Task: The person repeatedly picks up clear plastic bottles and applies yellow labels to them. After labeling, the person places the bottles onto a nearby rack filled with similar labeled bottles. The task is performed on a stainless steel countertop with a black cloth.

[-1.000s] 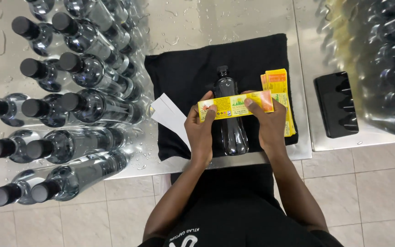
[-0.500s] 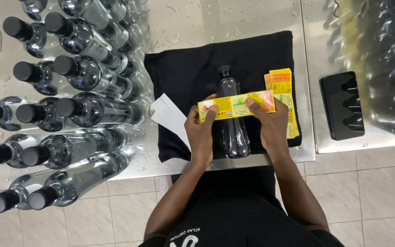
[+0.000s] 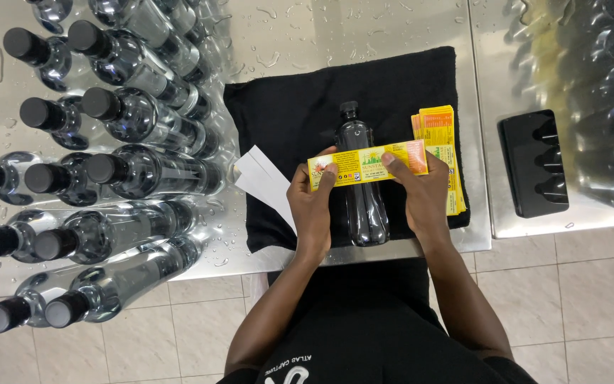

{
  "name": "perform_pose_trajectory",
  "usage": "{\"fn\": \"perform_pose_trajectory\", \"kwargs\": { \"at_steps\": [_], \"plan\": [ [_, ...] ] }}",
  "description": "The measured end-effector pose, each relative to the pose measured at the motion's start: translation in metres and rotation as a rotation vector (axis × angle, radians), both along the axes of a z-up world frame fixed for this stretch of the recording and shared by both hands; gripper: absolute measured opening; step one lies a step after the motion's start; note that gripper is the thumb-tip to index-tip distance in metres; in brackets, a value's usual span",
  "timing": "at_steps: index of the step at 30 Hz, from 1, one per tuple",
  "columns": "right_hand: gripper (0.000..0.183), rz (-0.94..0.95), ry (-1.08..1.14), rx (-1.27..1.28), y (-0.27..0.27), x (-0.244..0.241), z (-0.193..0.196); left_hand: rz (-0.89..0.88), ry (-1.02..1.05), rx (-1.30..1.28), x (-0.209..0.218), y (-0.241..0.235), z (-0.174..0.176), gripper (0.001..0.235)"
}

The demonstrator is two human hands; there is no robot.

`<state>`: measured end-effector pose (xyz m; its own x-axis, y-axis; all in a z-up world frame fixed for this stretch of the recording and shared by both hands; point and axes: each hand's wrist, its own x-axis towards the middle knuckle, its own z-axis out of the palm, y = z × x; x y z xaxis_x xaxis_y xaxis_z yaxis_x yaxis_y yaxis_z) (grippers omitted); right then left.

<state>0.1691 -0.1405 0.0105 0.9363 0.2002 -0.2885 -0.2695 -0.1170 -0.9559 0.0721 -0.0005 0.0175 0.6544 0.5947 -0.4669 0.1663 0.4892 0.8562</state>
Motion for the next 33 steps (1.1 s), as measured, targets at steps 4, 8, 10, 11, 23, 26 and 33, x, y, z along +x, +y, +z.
{"fn": "perform_pose_trajectory", "kwargs": {
  "at_steps": [4,8,10,11,23,26,33],
  "plan": [
    [0.031,-0.008,-0.010,0.007,0.001,0.000,0.003,0.006,-0.010,0.004,0.000,-0.001,-0.004,0.033],
    [0.023,0.009,-0.065,-0.092,0.001,-0.001,0.004,0.006,0.005,0.044,-0.002,-0.002,0.004,0.030],
    [0.025,0.028,-0.103,-0.200,0.004,-0.005,0.009,0.004,-0.023,0.065,0.000,-0.004,-0.004,0.029],
    [0.028,0.055,-0.144,-0.306,0.005,-0.006,0.012,0.010,-0.053,0.088,0.001,-0.006,-0.008,0.027],
    [0.050,0.046,-0.049,-0.267,0.003,-0.021,0.012,0.133,-0.215,0.054,0.011,-0.034,-0.012,0.026],
    [0.043,-0.030,0.063,0.053,0.000,-0.033,0.017,0.178,-0.377,0.117,0.005,-0.036,0.016,0.032],
    [0.097,0.429,-0.234,0.098,-0.046,-0.067,-0.030,0.095,-0.616,0.206,-0.013,-0.050,0.045,0.037]
  ]
}}
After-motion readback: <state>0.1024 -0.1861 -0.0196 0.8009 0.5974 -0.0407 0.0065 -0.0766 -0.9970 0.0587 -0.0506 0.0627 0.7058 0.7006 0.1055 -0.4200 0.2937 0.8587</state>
